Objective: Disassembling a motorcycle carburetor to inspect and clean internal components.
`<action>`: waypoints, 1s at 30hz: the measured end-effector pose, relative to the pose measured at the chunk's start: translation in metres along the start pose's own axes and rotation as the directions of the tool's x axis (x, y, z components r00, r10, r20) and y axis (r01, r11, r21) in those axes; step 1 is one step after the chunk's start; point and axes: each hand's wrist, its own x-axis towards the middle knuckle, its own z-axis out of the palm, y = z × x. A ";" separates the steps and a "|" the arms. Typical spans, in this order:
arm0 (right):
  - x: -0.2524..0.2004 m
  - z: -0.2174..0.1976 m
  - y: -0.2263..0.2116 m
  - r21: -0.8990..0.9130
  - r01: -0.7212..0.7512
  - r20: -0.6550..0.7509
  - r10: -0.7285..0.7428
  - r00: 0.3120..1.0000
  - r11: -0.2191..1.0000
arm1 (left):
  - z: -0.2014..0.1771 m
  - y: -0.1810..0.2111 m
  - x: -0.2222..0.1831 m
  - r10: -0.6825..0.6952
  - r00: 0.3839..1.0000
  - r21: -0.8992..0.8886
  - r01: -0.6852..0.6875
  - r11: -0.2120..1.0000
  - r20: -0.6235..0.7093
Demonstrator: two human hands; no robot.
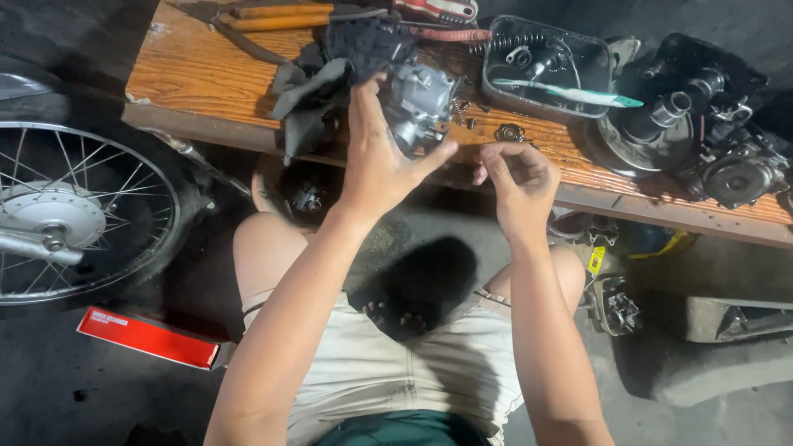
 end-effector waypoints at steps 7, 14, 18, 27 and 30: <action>0.000 0.000 -0.001 -0.022 -0.003 -0.011 0.003 1.000 1.000 | -0.011 -0.015 0.010 0.125 0.992 -0.155 -0.118 0.981 0.036; 0.000 0.000 0.002 0.012 0.030 0.000 -0.030 1.000 0.999 | -0.010 -0.021 0.015 0.004 0.992 -0.152 0.015 0.988 0.123; 0.001 0.003 -0.002 -0.005 0.036 -0.016 -0.036 0.999 0.999 | 0.014 -0.025 0.010 0.077 0.997 -0.076 -0.077 0.994 0.005; 0.006 0.013 -0.012 0.015 0.060 -0.088 -0.058 0.994 0.998 | 0.015 -0.030 0.005 0.163 0.974 -0.340 -0.101 0.935 0.158; 0.011 0.024 -0.028 -0.115 0.068 -0.089 -0.078 0.993 0.991 | 0.016 -0.034 0.003 0.171 0.975 -0.356 -0.111 0.928 0.141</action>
